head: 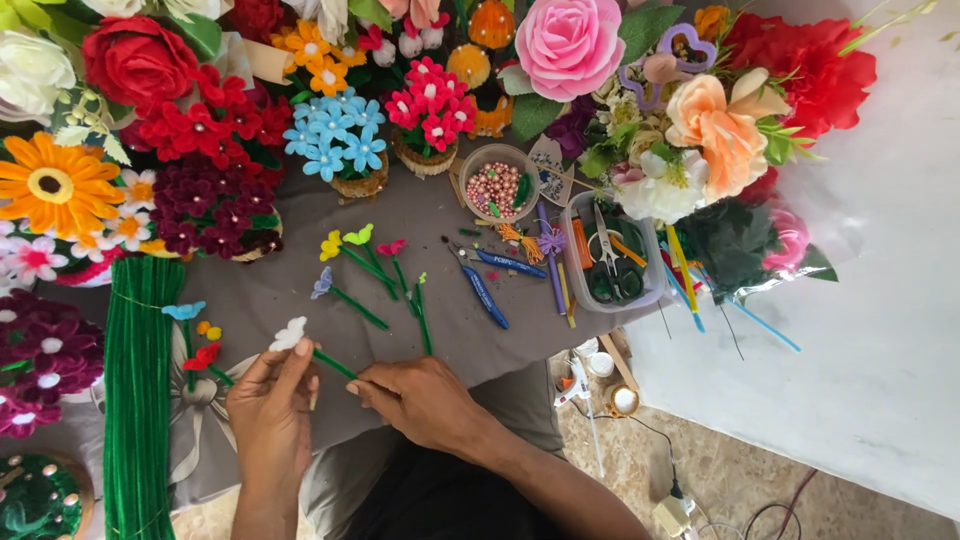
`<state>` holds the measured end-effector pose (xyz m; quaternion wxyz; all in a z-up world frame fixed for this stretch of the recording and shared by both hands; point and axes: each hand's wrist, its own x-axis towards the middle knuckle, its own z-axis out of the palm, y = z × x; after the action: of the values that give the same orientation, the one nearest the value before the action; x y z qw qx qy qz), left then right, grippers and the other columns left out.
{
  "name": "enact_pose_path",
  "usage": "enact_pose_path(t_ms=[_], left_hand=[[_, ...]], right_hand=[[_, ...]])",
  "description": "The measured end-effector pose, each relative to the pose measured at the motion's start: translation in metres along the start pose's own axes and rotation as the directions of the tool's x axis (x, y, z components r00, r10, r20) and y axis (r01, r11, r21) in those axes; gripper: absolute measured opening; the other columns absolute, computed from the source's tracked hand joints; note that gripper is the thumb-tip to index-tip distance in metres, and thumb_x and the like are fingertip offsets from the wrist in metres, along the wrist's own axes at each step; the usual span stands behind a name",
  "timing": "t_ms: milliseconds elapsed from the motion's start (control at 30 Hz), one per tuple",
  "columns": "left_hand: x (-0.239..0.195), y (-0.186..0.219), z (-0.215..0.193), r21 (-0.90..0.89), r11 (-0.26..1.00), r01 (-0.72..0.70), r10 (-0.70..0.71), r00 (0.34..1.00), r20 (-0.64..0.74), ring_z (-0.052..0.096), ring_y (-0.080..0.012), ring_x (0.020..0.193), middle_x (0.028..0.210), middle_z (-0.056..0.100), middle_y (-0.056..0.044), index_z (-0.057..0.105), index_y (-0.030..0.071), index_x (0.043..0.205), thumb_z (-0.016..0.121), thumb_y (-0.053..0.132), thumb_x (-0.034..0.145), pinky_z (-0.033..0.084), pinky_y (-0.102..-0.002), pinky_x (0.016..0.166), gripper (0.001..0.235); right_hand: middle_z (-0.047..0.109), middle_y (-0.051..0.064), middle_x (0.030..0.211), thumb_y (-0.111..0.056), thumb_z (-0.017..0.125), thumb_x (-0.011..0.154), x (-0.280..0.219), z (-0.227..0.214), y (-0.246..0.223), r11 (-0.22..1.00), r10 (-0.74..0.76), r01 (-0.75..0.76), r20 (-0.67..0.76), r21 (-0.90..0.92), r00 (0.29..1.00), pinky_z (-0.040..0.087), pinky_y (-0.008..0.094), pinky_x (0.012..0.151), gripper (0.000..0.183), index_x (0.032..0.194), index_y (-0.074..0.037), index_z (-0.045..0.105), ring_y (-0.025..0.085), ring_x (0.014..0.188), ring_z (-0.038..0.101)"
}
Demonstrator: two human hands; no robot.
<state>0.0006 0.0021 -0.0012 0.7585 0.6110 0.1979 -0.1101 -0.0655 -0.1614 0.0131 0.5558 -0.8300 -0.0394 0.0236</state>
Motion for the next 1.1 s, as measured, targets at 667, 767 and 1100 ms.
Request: enact_pose_path(t_ms=[667,767,1100], left_hand=[[0.001,0.032,0.015,0.543,0.837,-0.069,0.047,0.997,0.055,0.052,-0.0105,0.056,0.079,0.072,-0.007,0.076,0.000,0.103,0.080,0.019,0.093,0.039,-0.023,0.048,0.021],[-0.001,0.035,0.023,0.575,0.816,-0.062,0.034,0.998,0.060,0.054,-0.0109,0.055,0.082,0.075,-0.008,0.078,0.000,0.103,0.080,0.020,0.093,0.041,-0.023,0.049,0.023],[0.002,0.041,0.024,0.590,0.807,-0.010,-0.016,0.999,0.040,0.055,-0.0114,0.055,0.083,0.077,-0.009,0.079,0.001,0.103,0.080,0.022,0.091,0.039,-0.024,0.046,0.024]], right_hand=[[0.079,0.006,0.085,-0.030,0.063,0.101,-0.147,-0.285,0.042,0.397,0.421,-0.648,-0.499,-0.650,0.758,0.052,0.043,0.071,0.016,0.110,-0.022,0.074,0.031,0.072,0.073],[0.077,0.009,0.095,-0.026,0.062,0.099,-0.136,-0.295,0.065,0.297,0.484,-0.564,-0.387,-0.771,0.785,0.054,0.046,0.066,0.019,0.114,-0.020,0.072,0.035,0.081,0.072],[0.061,0.000,0.060,-0.016,0.070,0.096,-0.109,-0.300,0.116,0.033,0.586,-0.338,-0.255,-0.941,0.769,0.065,0.038,0.054,0.008,0.091,-0.010,0.072,0.023,0.057,0.068]])
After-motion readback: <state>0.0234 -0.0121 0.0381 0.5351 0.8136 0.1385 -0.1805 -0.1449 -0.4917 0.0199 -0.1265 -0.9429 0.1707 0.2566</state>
